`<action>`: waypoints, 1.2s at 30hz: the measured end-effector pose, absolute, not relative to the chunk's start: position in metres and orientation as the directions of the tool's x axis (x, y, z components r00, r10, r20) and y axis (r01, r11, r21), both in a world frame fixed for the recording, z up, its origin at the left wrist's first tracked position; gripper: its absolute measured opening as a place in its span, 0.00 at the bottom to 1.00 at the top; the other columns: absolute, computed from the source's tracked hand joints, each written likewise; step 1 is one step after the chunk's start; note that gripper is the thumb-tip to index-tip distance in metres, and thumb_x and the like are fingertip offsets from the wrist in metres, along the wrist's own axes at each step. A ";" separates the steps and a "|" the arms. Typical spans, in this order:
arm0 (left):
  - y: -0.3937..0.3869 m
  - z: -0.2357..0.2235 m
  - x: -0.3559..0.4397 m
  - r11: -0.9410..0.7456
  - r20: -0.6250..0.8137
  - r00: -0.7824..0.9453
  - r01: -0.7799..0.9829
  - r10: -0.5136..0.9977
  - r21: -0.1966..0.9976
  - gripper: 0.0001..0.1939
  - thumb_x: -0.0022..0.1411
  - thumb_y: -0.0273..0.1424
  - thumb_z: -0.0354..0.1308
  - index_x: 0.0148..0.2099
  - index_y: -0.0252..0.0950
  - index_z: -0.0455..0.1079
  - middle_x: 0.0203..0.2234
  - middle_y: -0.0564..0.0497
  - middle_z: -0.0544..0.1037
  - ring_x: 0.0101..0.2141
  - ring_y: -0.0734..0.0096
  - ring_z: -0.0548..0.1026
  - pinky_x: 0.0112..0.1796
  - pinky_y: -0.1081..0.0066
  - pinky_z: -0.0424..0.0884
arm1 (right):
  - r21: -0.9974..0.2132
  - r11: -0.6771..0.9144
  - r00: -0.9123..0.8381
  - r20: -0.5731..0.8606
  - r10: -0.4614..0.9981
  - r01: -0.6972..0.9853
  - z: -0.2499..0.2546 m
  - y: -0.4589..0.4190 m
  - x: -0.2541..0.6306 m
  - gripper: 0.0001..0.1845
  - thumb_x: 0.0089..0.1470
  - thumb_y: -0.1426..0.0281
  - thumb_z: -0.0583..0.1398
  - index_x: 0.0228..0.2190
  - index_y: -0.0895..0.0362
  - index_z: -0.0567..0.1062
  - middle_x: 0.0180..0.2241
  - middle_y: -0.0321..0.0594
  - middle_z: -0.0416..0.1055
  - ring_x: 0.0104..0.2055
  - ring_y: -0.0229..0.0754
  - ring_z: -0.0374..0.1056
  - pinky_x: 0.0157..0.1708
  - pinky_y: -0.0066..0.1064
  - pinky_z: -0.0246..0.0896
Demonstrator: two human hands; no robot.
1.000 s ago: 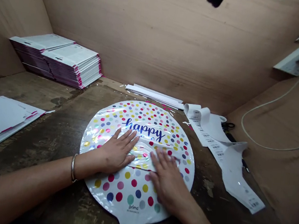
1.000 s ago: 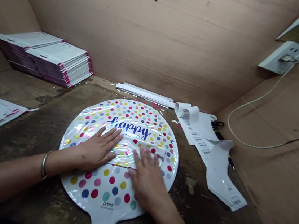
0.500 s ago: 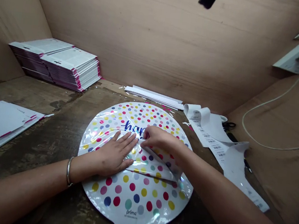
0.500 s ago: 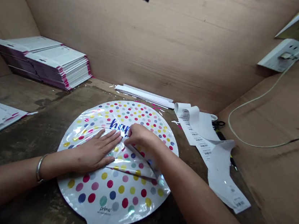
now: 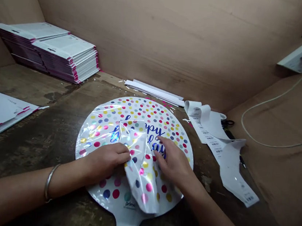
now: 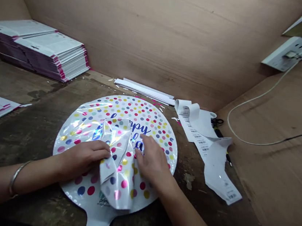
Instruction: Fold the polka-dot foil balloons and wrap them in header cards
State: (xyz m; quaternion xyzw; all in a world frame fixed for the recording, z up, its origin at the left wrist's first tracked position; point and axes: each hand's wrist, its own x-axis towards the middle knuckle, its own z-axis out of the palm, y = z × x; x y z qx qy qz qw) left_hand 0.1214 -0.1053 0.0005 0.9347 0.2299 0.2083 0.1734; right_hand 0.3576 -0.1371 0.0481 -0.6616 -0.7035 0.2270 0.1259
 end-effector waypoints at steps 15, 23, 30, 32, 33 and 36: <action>-0.104 -0.002 0.111 -0.856 0.290 0.891 0.177 0.349 0.486 0.11 0.63 0.24 0.49 0.45 0.37 0.70 0.47 0.47 0.73 0.53 0.63 0.66 0.54 0.64 0.63 | -0.248 0.541 -0.551 0.034 0.834 0.804 0.028 -0.180 0.354 0.31 0.52 0.74 0.56 0.58 0.52 0.62 0.60 0.40 0.57 0.52 0.50 0.62 0.51 0.45 0.58; -0.119 0.011 0.113 -0.735 0.215 0.742 0.494 0.635 0.465 0.08 0.62 0.27 0.51 0.40 0.40 0.71 0.34 0.51 0.76 0.38 0.63 0.68 0.41 0.61 0.61 | -0.607 0.352 -0.371 0.100 0.923 0.712 0.022 -0.174 0.360 0.20 0.51 0.78 0.54 0.42 0.50 0.76 0.43 0.36 0.76 0.40 0.42 0.69 0.40 0.34 0.63; -0.114 0.012 0.135 -0.490 0.099 0.508 0.733 0.856 0.471 0.11 0.65 0.32 0.45 0.33 0.38 0.66 0.28 0.49 0.71 0.33 0.62 0.67 0.35 0.64 0.60 | -0.736 -0.077 0.099 -0.014 0.995 0.672 0.023 -0.168 0.347 0.10 0.55 0.69 0.53 0.30 0.55 0.74 0.25 0.35 0.73 0.29 0.41 0.68 0.27 0.28 0.58; -0.110 0.010 0.141 -0.458 0.080 0.473 0.776 0.877 0.433 0.10 0.65 0.33 0.44 0.33 0.37 0.64 0.28 0.49 0.70 0.33 0.61 0.68 0.35 0.64 0.61 | -0.660 -0.151 0.184 -0.020 0.983 0.736 0.023 -0.163 0.347 0.09 0.55 0.65 0.54 0.28 0.55 0.71 0.22 0.34 0.70 0.26 0.41 0.66 0.25 0.28 0.55; -0.108 0.009 0.143 -0.443 0.075 0.458 0.787 0.886 0.429 0.09 0.65 0.33 0.45 0.34 0.37 0.63 0.28 0.49 0.71 0.32 0.61 0.68 0.35 0.63 0.61 | -0.620 -0.180 0.220 -0.011 0.975 0.764 0.023 -0.161 0.346 0.10 0.55 0.63 0.54 0.27 0.55 0.69 0.20 0.34 0.69 0.25 0.41 0.65 0.25 0.29 0.54; -0.103 0.011 0.147 -0.397 0.065 0.420 0.782 0.905 0.480 0.04 0.62 0.31 0.49 0.37 0.37 0.61 0.29 0.49 0.72 0.32 0.62 0.70 0.34 0.65 0.62 | -0.532 -0.224 0.279 0.024 0.960 0.816 0.024 -0.156 0.345 0.10 0.55 0.62 0.54 0.28 0.54 0.66 0.20 0.33 0.68 0.24 0.41 0.65 0.24 0.30 0.54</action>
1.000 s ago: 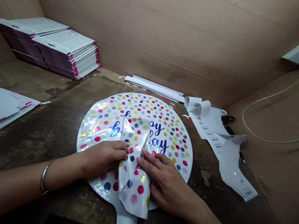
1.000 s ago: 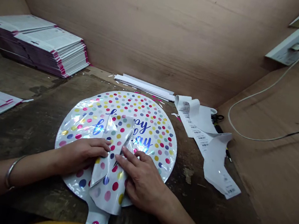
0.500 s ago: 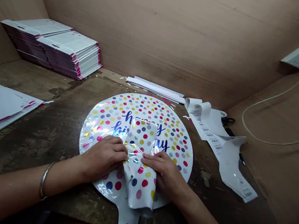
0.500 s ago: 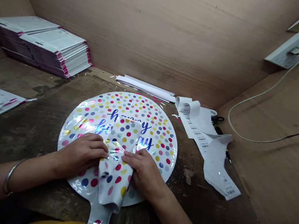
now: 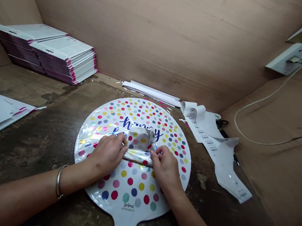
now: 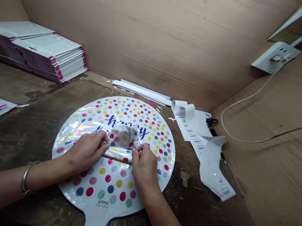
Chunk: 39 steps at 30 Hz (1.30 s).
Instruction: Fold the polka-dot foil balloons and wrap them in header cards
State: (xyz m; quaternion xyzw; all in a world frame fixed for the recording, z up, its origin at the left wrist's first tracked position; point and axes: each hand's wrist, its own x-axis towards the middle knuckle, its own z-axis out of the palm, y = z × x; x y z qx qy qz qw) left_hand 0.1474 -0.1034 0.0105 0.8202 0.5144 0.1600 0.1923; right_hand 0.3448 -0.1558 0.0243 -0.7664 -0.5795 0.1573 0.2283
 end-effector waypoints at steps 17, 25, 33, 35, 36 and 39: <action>-0.084 0.012 0.141 -0.898 0.186 0.892 0.364 0.413 0.246 0.27 0.62 0.42 0.51 0.59 0.36 0.59 0.56 0.43 0.66 0.55 0.57 0.64 0.56 0.57 0.54 | -0.230 0.293 -0.323 -0.106 0.940 0.928 0.023 -0.161 0.369 0.45 0.49 0.51 0.57 0.62 0.59 0.51 0.65 0.46 0.43 0.67 0.54 0.31 0.63 0.50 0.33; -0.097 0.032 0.162 -0.694 0.172 0.729 0.511 0.662 0.507 0.09 0.56 0.29 0.52 0.40 0.36 0.70 0.36 0.45 0.76 0.40 0.57 0.72 0.46 0.57 0.65 | -0.365 0.253 -0.232 0.101 0.967 0.896 0.037 -0.153 0.367 0.23 0.52 0.76 0.53 0.51 0.61 0.70 0.54 0.50 0.67 0.61 0.48 0.54 0.62 0.46 0.41; -0.171 0.058 0.169 0.299 -0.113 0.650 -0.183 0.751 0.937 0.20 0.59 0.45 0.55 0.44 0.33 0.70 0.33 0.45 0.78 0.33 0.61 0.77 0.38 0.62 0.72 | -0.999 -0.041 -0.155 -0.034 0.987 -0.036 0.057 -0.222 0.391 0.52 0.36 0.38 0.58 0.55 0.59 0.65 0.54 0.57 0.64 0.56 0.58 0.62 0.48 0.47 0.62; -0.189 0.050 0.177 0.323 -0.112 0.637 -0.225 0.763 0.919 0.20 0.58 0.44 0.57 0.43 0.32 0.71 0.33 0.45 0.79 0.33 0.62 0.77 0.39 0.61 0.72 | -0.985 -0.097 -0.222 -0.063 0.973 -0.144 0.049 -0.231 0.383 0.52 0.32 0.36 0.58 0.52 0.59 0.69 0.51 0.58 0.68 0.53 0.60 0.65 0.46 0.48 0.64; -0.196 0.046 0.181 0.318 -0.104 0.629 -0.238 0.771 0.918 0.20 0.58 0.44 0.58 0.43 0.32 0.71 0.33 0.44 0.79 0.33 0.62 0.77 0.40 0.61 0.72 | -0.981 -0.096 -0.192 -0.063 0.979 -0.168 0.045 -0.234 0.379 0.50 0.33 0.38 0.60 0.50 0.59 0.71 0.50 0.57 0.69 0.52 0.60 0.66 0.45 0.49 0.64; -0.207 0.039 0.186 0.286 -0.089 0.595 -0.246 0.799 0.926 0.19 0.59 0.42 0.58 0.43 0.31 0.71 0.35 0.44 0.78 0.35 0.62 0.76 0.41 0.62 0.71 | -0.986 -0.086 0.011 -0.089 0.996 -0.145 0.041 -0.242 0.368 0.37 0.39 0.47 0.64 0.47 0.56 0.73 0.46 0.52 0.73 0.48 0.57 0.69 0.46 0.48 0.65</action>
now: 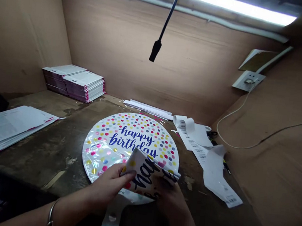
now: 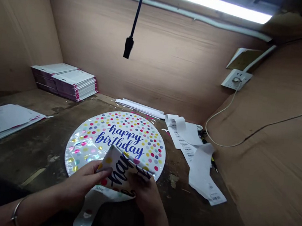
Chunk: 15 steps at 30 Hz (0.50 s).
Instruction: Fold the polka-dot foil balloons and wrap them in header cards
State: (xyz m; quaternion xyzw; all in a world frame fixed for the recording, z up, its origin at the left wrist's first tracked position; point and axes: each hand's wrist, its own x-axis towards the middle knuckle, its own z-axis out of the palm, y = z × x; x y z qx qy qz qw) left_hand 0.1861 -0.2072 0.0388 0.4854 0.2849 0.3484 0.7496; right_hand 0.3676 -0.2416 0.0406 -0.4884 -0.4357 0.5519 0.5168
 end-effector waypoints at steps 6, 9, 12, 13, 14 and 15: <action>-0.201 0.054 0.170 -0.091 0.121 0.361 -0.099 0.925 0.991 0.24 0.59 0.36 0.58 0.57 0.41 0.61 0.39 0.49 0.72 0.34 0.71 0.73 0.34 0.71 0.71 | -0.995 -0.033 0.206 -0.012 0.978 0.096 0.050 -0.261 0.361 0.26 0.45 0.53 0.63 0.43 0.56 0.76 0.43 0.46 0.76 0.47 0.54 0.70 0.47 0.43 0.66; -0.195 0.070 0.155 -0.367 0.285 0.441 0.110 0.851 0.924 0.15 0.62 0.32 0.55 0.51 0.38 0.67 0.37 0.48 0.72 0.34 0.71 0.72 0.35 0.72 0.70 | -0.979 0.003 0.107 0.026 0.994 0.204 0.055 -0.263 0.365 0.27 0.48 0.54 0.62 0.46 0.57 0.74 0.45 0.47 0.74 0.49 0.55 0.68 0.49 0.44 0.64; -0.193 0.083 0.142 -0.552 0.385 0.526 0.205 0.759 0.808 0.10 0.63 0.30 0.53 0.46 0.36 0.69 0.38 0.46 0.73 0.36 0.71 0.72 0.36 0.72 0.70 | -0.966 0.016 0.034 0.026 0.999 0.258 0.054 -0.262 0.369 0.25 0.50 0.55 0.61 0.46 0.56 0.74 0.47 0.46 0.73 0.51 0.54 0.67 0.49 0.43 0.64; -0.194 0.086 0.139 -0.590 0.402 0.547 0.222 0.734 0.776 0.11 0.64 0.30 0.52 0.47 0.36 0.69 0.38 0.46 0.73 0.36 0.71 0.72 0.36 0.72 0.70 | -0.967 0.016 0.027 0.024 0.999 0.255 0.053 -0.261 0.370 0.24 0.50 0.55 0.60 0.45 0.55 0.74 0.46 0.46 0.74 0.50 0.54 0.67 0.48 0.42 0.65; -0.194 0.088 0.137 -0.622 0.410 0.571 0.241 0.711 0.745 0.11 0.64 0.30 0.51 0.47 0.36 0.69 0.39 0.46 0.73 0.36 0.71 0.72 0.37 0.72 0.70 | -0.969 0.014 0.024 0.021 0.999 0.249 0.052 -0.261 0.370 0.24 0.50 0.54 0.60 0.45 0.55 0.75 0.45 0.45 0.74 0.49 0.54 0.68 0.48 0.42 0.65; -0.195 0.090 0.135 -0.648 0.410 0.594 0.260 0.692 0.716 0.11 0.64 0.30 0.51 0.47 0.36 0.69 0.40 0.45 0.73 0.37 0.70 0.72 0.38 0.71 0.69 | -0.970 0.009 0.029 0.017 0.999 0.244 0.050 -0.260 0.370 0.23 0.50 0.54 0.60 0.43 0.56 0.76 0.44 0.45 0.75 0.49 0.54 0.68 0.47 0.42 0.66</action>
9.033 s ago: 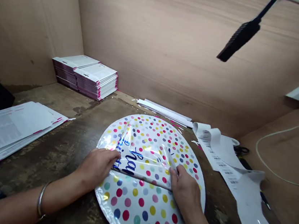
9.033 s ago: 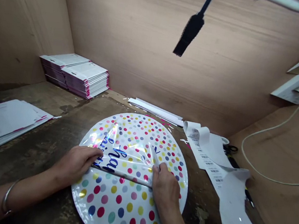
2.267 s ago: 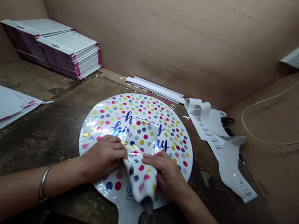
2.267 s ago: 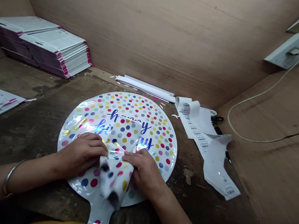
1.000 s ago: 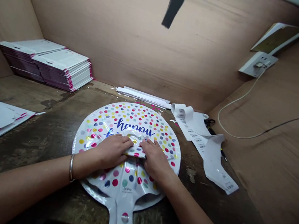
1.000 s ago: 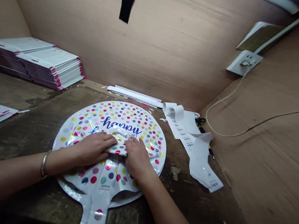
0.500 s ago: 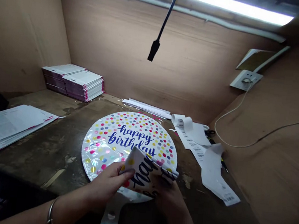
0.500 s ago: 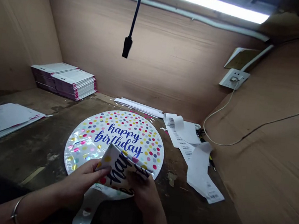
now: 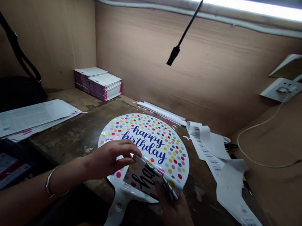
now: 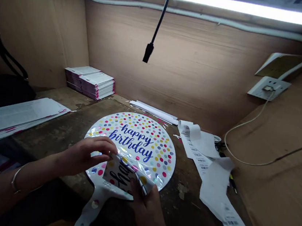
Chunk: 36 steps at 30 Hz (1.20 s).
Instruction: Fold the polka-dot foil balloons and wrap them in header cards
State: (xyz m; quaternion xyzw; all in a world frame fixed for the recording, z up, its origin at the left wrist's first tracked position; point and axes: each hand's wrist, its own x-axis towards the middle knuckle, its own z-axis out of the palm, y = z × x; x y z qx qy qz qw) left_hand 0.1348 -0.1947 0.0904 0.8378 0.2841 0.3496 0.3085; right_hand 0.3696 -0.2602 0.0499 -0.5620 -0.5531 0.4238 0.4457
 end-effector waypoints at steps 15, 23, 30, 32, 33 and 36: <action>-0.191 0.073 0.077 -0.225 0.203 0.119 0.215 0.972 0.950 0.13 0.56 0.37 0.61 0.28 0.34 0.64 0.24 0.53 0.73 0.27 0.73 0.71 0.30 0.74 0.66 | -0.933 -0.082 0.005 -0.085 0.996 0.351 0.052 -0.242 0.334 0.25 0.46 0.53 0.62 0.42 0.55 0.75 0.43 0.47 0.75 0.46 0.56 0.70 0.43 0.41 0.68; -0.215 0.051 0.046 0.032 -0.019 0.126 -0.097 0.992 0.995 0.15 0.55 0.39 0.62 0.38 0.32 0.72 0.31 0.49 0.77 0.33 0.68 0.74 0.34 0.71 0.70 | -0.914 0.035 -0.026 0.027 0.999 0.403 0.047 -0.237 0.267 0.25 0.46 0.52 0.61 0.41 0.55 0.76 0.42 0.46 0.75 0.47 0.57 0.68 0.47 0.44 0.64; -0.231 0.048 -0.013 -0.197 0.192 0.059 0.086 0.980 0.977 0.08 0.60 0.34 0.57 0.41 0.36 0.69 0.29 0.54 0.72 0.28 0.76 0.69 0.30 0.76 0.65 | -0.926 0.002 -0.019 -0.005 1.000 0.377 0.057 -0.249 0.201 0.23 0.47 0.51 0.60 0.38 0.54 0.77 0.41 0.43 0.76 0.47 0.54 0.68 0.45 0.37 0.66; -0.236 0.051 -0.031 -0.310 0.285 0.144 0.200 0.948 0.930 0.07 0.61 0.31 0.56 0.42 0.38 0.68 0.30 0.54 0.72 0.29 0.76 0.68 0.30 0.76 0.65 | -0.916 -0.009 -0.057 -0.034 0.998 0.401 0.060 -0.253 0.190 0.22 0.47 0.51 0.60 0.37 0.54 0.78 0.39 0.42 0.76 0.43 0.52 0.69 0.40 0.35 0.68; -0.237 0.053 -0.041 -0.364 0.319 0.201 0.254 0.926 0.896 0.06 0.61 0.30 0.55 0.41 0.38 0.69 0.30 0.54 0.72 0.29 0.75 0.69 0.31 0.76 0.64 | -0.910 -0.019 -0.078 -0.057 0.995 0.414 0.061 -0.254 0.185 0.22 0.47 0.51 0.60 0.36 0.54 0.78 0.38 0.42 0.77 0.41 0.52 0.70 0.37 0.34 0.68; -0.238 0.058 -0.067 -0.499 0.365 0.376 0.370 0.852 0.783 0.04 0.62 0.29 0.54 0.36 0.37 0.70 0.29 0.53 0.72 0.31 0.74 0.69 0.33 0.76 0.63 | -0.880 -0.048 -0.122 -0.120 0.985 0.473 0.062 -0.257 0.174 0.22 0.47 0.50 0.59 0.34 0.53 0.78 0.31 0.41 0.77 0.34 0.49 0.71 0.30 0.31 0.69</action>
